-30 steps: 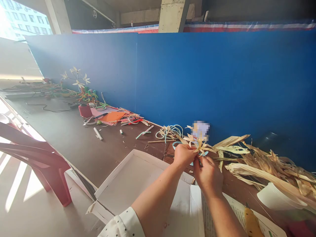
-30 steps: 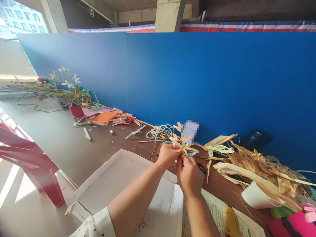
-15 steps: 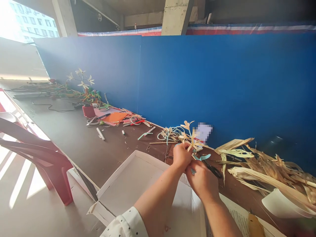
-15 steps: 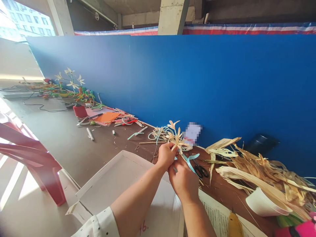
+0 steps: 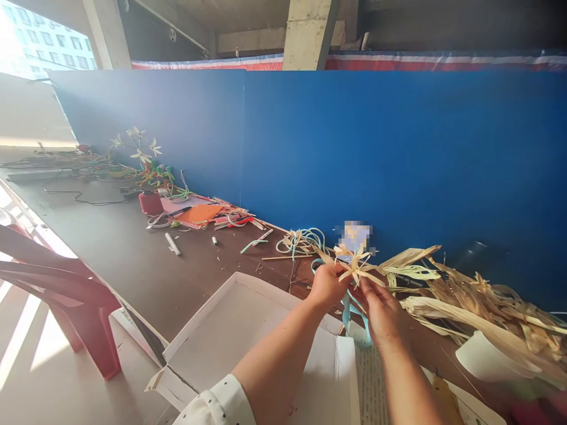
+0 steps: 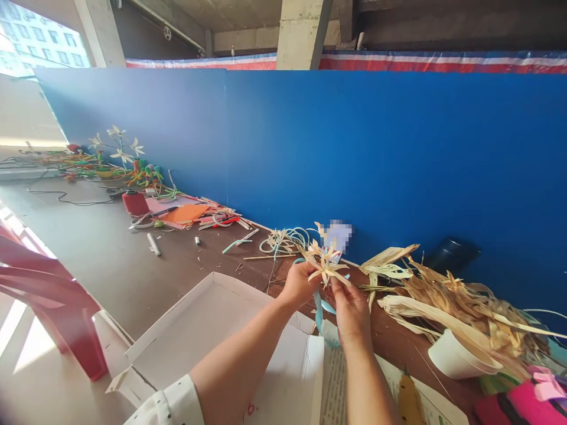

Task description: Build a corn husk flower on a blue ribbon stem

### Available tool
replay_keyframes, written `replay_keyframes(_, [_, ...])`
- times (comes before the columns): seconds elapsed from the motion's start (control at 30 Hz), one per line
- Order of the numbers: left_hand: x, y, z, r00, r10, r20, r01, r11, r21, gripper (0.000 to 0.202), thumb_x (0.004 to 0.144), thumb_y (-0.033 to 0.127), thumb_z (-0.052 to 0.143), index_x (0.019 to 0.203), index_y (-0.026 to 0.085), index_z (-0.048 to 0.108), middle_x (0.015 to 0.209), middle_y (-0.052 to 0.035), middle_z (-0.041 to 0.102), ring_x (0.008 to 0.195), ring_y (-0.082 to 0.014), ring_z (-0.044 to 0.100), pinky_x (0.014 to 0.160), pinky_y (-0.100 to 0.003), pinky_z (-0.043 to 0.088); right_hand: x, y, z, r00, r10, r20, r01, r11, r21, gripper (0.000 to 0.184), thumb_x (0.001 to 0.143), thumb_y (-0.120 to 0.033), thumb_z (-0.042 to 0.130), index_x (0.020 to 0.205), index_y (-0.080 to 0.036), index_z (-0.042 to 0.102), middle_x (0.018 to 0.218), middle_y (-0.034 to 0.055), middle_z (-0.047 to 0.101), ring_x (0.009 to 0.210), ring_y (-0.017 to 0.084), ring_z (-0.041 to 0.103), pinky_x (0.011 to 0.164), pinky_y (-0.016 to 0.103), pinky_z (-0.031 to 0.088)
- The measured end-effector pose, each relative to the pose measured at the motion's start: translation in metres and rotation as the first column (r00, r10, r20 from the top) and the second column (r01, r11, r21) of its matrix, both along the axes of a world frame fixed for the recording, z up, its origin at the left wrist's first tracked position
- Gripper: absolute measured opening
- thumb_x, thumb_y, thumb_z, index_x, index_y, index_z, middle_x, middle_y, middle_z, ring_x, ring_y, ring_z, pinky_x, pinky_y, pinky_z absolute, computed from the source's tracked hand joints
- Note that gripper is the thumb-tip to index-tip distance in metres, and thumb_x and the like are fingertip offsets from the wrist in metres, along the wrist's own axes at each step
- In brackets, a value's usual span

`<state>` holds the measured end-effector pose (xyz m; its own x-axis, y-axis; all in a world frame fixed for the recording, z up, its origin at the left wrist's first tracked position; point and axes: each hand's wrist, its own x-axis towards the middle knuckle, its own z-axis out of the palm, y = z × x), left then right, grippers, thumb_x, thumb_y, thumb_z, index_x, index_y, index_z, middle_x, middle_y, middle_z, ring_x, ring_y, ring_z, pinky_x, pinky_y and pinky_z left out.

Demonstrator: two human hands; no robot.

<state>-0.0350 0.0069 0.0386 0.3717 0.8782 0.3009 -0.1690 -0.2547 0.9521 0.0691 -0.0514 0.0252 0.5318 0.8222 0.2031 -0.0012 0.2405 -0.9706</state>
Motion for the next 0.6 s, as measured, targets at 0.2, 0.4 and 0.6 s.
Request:
replay_keyframes(0.2, [-0.0021,-0.001,0.0023,0.999,-0.021,0.038,0.017,0.996,0.084,0.015,0.075,0.026,0.059,0.069,0.015,0.068,0.079,-0.0014,0.064,0.077,-0.0126,0.057,0.074,-0.022,0.045,-0.004,-0.0021,0.0032,0.987,0.031,-0.159,-0.028,0.999,0.018,0.042,0.062,-0.043,0.078,0.097,-0.02,0.071,0.09,0.0039,0.07,0.076,0.019,0.065,0.073,0.036,0.056])
replay_keyframes(0.4, [-0.0033,0.0017,0.0041,0.997,-0.012,0.079,0.003,0.995,0.103,0.023,0.074,0.027,0.062,0.054,0.014,0.061,0.078,-0.0023,0.059,0.081,-0.0128,0.054,0.077,-0.022,0.044,-0.0011,-0.0036,0.0054,0.987,0.074,-0.14,-0.074,0.997,0.005,0.041,0.063,-0.042,0.078,0.097,-0.021,0.071,0.092,0.0032,0.069,0.077,0.018,0.064,0.073,0.034,0.056])
replay_keyframes(0.6, [-0.0033,0.0017,0.0054,0.994,-0.105,-0.009,0.105,0.994,-0.003,0.024,0.078,0.031,0.056,0.064,0.013,0.062,0.061,0.001,0.054,0.06,-0.0088,0.048,0.059,-0.02,0.04,0.0001,-0.0006,0.0009,0.996,-0.006,-0.086,0.006,1.0,0.005,0.043,0.064,-0.045,0.075,0.1,-0.021,0.069,0.08,0.0023,0.068,0.075,0.019,0.065,0.068,0.032,0.055])
